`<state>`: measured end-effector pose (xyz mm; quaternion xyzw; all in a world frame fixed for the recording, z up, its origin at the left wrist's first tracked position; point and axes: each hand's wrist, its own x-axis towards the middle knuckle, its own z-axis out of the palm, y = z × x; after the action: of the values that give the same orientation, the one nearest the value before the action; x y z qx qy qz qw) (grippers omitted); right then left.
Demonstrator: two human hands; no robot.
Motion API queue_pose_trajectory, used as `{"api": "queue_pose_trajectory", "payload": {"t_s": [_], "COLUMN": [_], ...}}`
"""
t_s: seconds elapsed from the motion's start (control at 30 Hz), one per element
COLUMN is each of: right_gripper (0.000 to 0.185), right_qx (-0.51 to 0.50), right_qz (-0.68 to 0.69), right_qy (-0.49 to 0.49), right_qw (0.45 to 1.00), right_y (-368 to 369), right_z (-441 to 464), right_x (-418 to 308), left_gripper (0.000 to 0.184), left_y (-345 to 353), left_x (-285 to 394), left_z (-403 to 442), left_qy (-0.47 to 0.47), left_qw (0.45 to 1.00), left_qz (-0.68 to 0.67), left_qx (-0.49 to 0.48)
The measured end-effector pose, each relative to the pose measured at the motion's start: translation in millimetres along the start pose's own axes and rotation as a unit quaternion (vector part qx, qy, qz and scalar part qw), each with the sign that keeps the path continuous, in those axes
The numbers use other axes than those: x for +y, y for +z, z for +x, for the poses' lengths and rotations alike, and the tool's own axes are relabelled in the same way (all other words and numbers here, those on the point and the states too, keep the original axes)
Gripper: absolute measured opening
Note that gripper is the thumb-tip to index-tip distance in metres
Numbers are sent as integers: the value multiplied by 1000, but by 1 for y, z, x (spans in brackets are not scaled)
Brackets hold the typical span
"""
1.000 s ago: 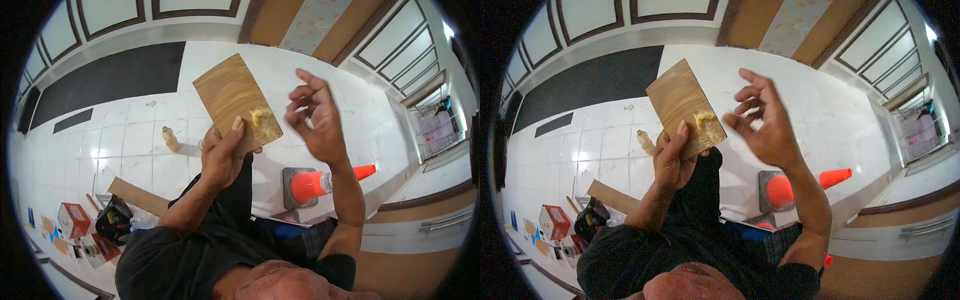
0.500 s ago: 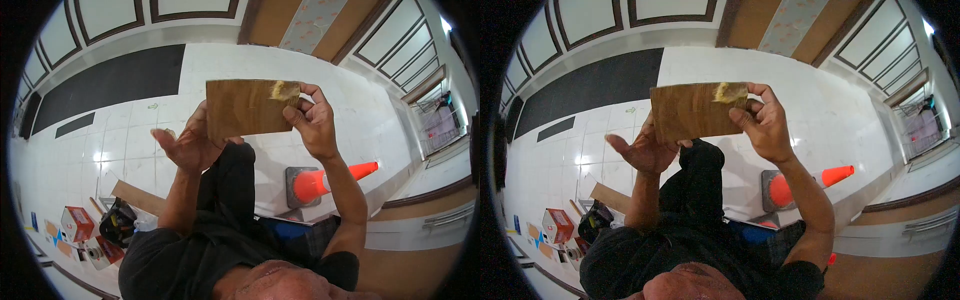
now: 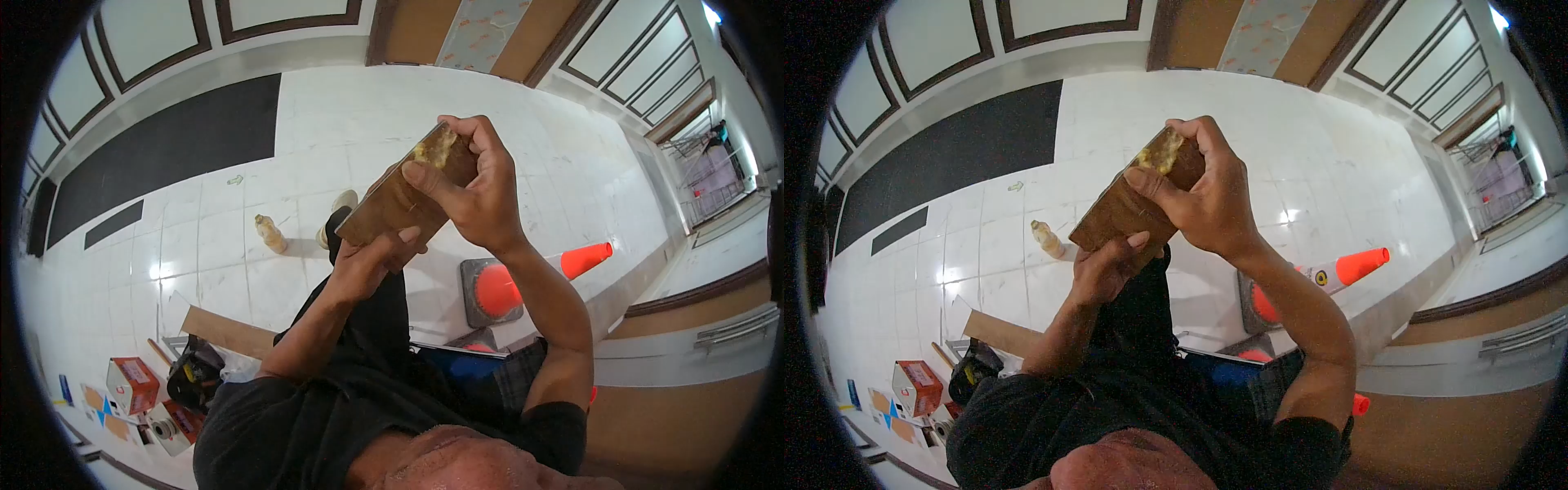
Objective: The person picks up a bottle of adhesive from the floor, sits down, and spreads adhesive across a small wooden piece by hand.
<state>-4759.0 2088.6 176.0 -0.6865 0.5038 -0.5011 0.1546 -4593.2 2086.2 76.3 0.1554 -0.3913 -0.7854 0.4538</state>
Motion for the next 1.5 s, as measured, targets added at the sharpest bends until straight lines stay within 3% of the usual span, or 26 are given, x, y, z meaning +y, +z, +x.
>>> {"api": "queue_pose_trajectory", "payload": {"t_s": [0.13, 0.2, 0.23, 0.3, 0.37, 0.4, 0.43, 0.5, 0.63, 0.73, 0.8, 0.9, 0.93, 1.07, 1.17, 1.27, 1.37, 1.43, 1.5], "right_gripper": [61, 58, 56, 54, 54, 53, 52, 52, 47, 51, 49, 49, 47, 46, 43, 41, 42, 45, 46], "right_qx": [31, 52, 45, 35, 17, 36, 58, 34, 14, 62, 25, 48, 46, 52, 18, -28, 37, 16, 13], "right_qz": [8, -3, 124, 249, -32, -90, -148, 26, 44, 215, 38, 1, 50, 24, 98, 87, -80, 67, 77], "right_qy": [-55, -89, -29, 32, -48, -81, -112, -39, -20, 43, -129, -86, -58, -76, 7, -24, -118, -43, -11], "right_qw": [998, 995, 991, 967, 998, 992, 981, 998, 999, 974, 991, 995, 996, 995, 995, 996, 989, 997, 997], "right_y": [2, 2, -2, -4, -3, -2, -1, -1, 2, 4, 4, 14, 14, 16, 9, 9, 18, 17, 14], "right_z": [4, 6, 6, 4, 2, 2, 3, 4, 3, 6, 7, 4, 5, 7, 7, 6, 7, 8, 7], "right_x": [8, 7, 0, -7, -10, -1, 6, 8, 10, 11, 17, 18, 18, 21, 17, 11, 12, 16, 13], "left_gripper": [36, 54, 54, 75, 82, 89, 89, 85, 81, 76, 69, 60, 60, 60, 67, 76, 82, 84, 82], "left_y": [6, -7, 4, 31, 29, 29, 28, 25, 23, 25, 22, 22, 23, 26, 29, 26, 32, 34, 34], "left_x": [-7, -12, -3, 15, 17, 17, 14, 7, 8, 3, -5, -13, -12, -10, -6, -6, 0, 0, 0], "left_z": [1, 6, 7, 8, 6, 6, 6, 5, 5, 3, 2, -3, -3, -3, -2, -1, -3, -5, -3], "left_qy": [-10, -3, -3, 93, 85, 76, 75, 48, 78, 89, 62, 30, 28, 63, 98, 119, 103, 72, 97], "left_qw": [997, 999, 999, 995, 995, 993, 993, 997, 994, 994, 998, 999, 999, 997, 993, 992, 994, 997, 995], "left_qz": [-69, -29, -28, -21, 12, 45, 45, 37, 48, 48, 21, -21, -21, 7, 26, 31, 24, 14, 12], "left_qx": [40, -36, -35, -31, -55, -80, -83, -46, -59, -30, 15, 37, 37, 50, 54, 22, -7, -3, 4]}}
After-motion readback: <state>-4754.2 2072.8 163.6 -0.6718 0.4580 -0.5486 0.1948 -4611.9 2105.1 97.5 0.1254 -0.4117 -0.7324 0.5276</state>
